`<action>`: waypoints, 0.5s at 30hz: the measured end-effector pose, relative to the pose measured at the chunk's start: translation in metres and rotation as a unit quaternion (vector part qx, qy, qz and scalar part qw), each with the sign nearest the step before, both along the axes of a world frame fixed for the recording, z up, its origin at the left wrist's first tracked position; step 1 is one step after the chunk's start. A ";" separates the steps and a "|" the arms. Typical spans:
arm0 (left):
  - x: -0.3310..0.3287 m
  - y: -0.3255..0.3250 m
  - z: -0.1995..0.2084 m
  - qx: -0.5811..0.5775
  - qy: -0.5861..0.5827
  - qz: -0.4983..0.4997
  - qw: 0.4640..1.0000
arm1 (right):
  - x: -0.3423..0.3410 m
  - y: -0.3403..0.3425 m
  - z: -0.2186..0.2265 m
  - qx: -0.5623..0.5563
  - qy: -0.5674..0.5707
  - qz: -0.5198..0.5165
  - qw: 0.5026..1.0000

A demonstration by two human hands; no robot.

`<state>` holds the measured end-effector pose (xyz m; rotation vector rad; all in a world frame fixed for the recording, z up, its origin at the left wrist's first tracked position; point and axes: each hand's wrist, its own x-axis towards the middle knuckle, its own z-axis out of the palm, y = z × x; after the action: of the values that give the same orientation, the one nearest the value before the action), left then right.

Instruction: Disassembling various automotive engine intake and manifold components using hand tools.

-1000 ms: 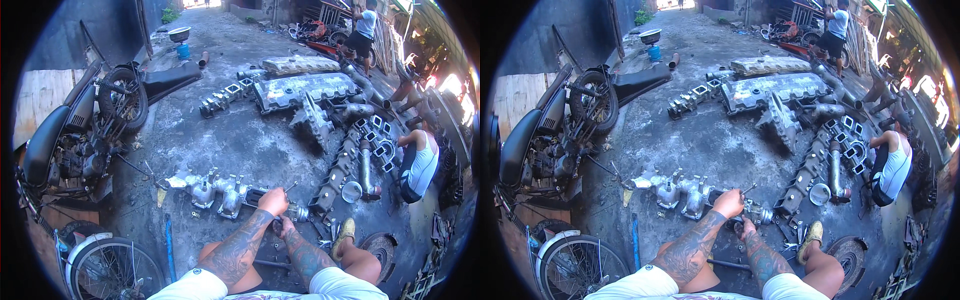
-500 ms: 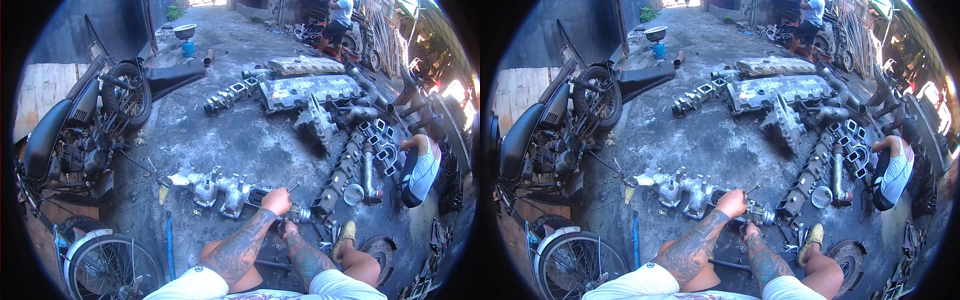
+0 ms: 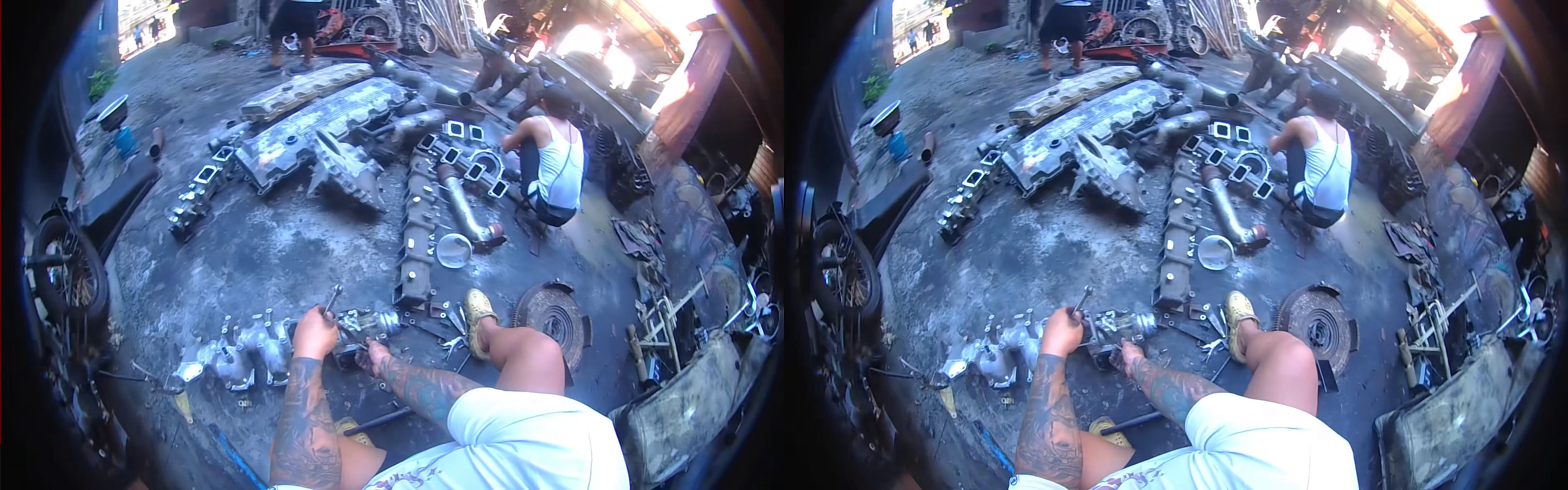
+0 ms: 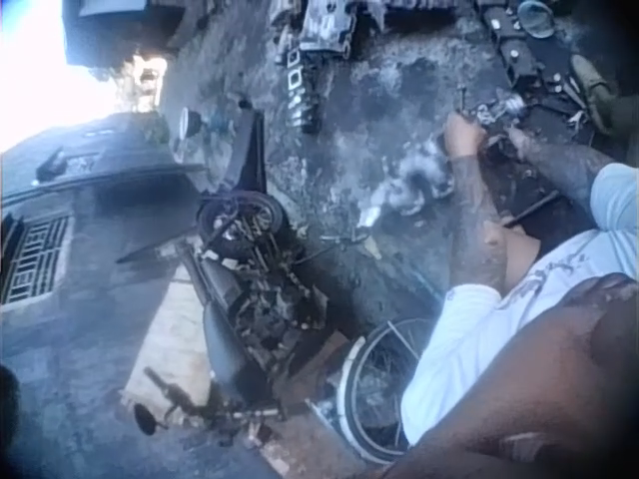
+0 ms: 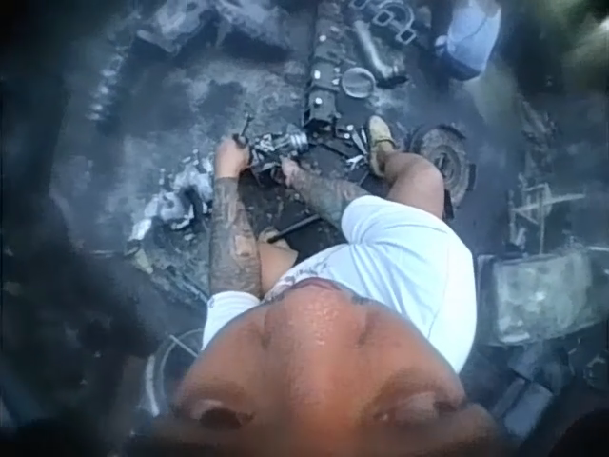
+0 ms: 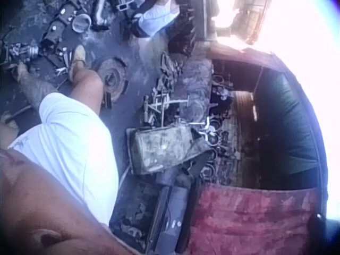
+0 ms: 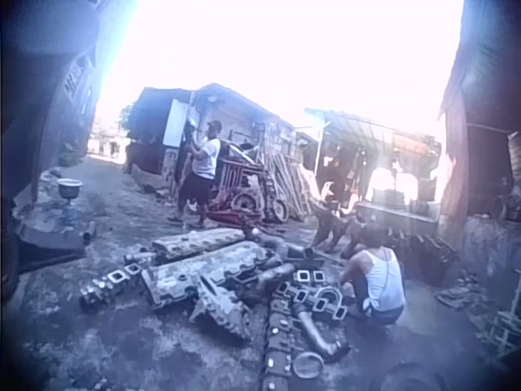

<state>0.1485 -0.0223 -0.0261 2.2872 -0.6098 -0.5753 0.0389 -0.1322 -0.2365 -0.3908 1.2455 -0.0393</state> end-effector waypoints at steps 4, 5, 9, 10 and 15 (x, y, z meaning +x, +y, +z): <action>0.001 0.000 0.002 0.020 0.018 0.004 1.000 | 0.002 -0.005 0.004 -0.016 0.067 0.029 0.997; 0.001 0.000 0.002 0.023 0.002 0.014 1.000 | 0.002 -0.006 0.006 -0.018 0.025 0.040 0.999; 0.003 0.003 0.002 0.020 0.006 0.014 1.000 | -0.004 -0.012 0.018 -0.081 0.045 0.039 0.995; 0.003 0.004 0.002 0.021 0.011 0.011 1.000 | -0.007 -0.014 0.021 -0.065 0.063 -0.007 0.996; -0.001 0.000 -0.002 -0.025 -0.072 0.007 0.997 | -0.010 -0.026 0.024 -0.129 0.003 0.029 0.991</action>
<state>0.1471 -0.0219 -0.0282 2.2981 -0.6681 -0.3866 0.0287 -0.1584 -0.2126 -0.6518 1.2379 -0.1520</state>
